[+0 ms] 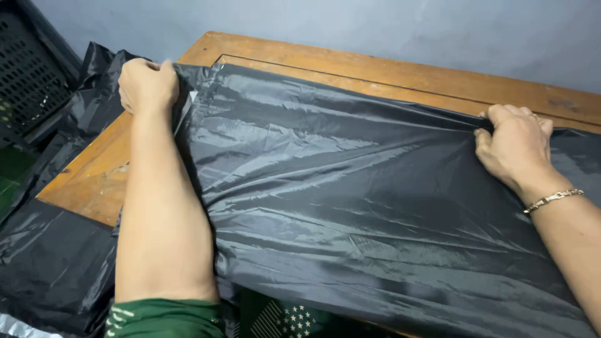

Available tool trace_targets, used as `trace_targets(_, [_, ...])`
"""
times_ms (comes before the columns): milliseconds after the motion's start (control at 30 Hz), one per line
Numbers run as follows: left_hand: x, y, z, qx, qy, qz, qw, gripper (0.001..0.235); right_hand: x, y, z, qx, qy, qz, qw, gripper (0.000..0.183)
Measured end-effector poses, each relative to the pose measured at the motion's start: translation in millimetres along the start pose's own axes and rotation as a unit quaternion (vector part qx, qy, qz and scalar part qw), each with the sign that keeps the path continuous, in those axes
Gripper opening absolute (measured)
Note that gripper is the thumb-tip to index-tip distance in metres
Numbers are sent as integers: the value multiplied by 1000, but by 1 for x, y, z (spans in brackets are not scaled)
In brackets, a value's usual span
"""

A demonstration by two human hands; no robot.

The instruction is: The person folds a large black plastic shipping bag on a wooden table. They smooth the bag flat, fold it lengthwise multiple times into a narrow strip, and then fold the strip into a compact rectangular shape.

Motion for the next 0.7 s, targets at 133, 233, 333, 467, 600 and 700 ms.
trace_targets(133, [8, 16, -3, -39, 40, 77, 995, 34, -1, 2, -2, -1, -3, 12, 1000, 30])
trace_targets(233, [5, 10, -2, -76, 65, 29, 995, 18, 1, 2, -1, 4, -4, 7, 1000, 30])
trace_targets(333, [-21, -5, -27, -6, 120, -49, 992, 25, 1, -3, 2, 6, -1, 4, 1000, 32])
trace_targets(467, [-112, -54, -101, -62, 420, -147, 893, 11, 3, -10, 6, 13, 0, 3, 1000, 31])
trace_targets(600, [-288, -63, -166, -71, 440, 218, 868, 38, 7, -10, 1, 13, 1, 12, 1000, 30])
trace_targets(700, [-412, -5, -146, 113, 506, 500, 694, 51, 10, -14, -2, 20, 8, 34, 999, 31])
Point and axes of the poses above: each hand's wrist, its own x-axis towards the middle knuckle, its own y-axis out of the palm, z = x × y, the point moved 9 cm from there along x, towards the middle knuckle, and after that the axes turned 13 degrees about -y, right-handed, at the moved point
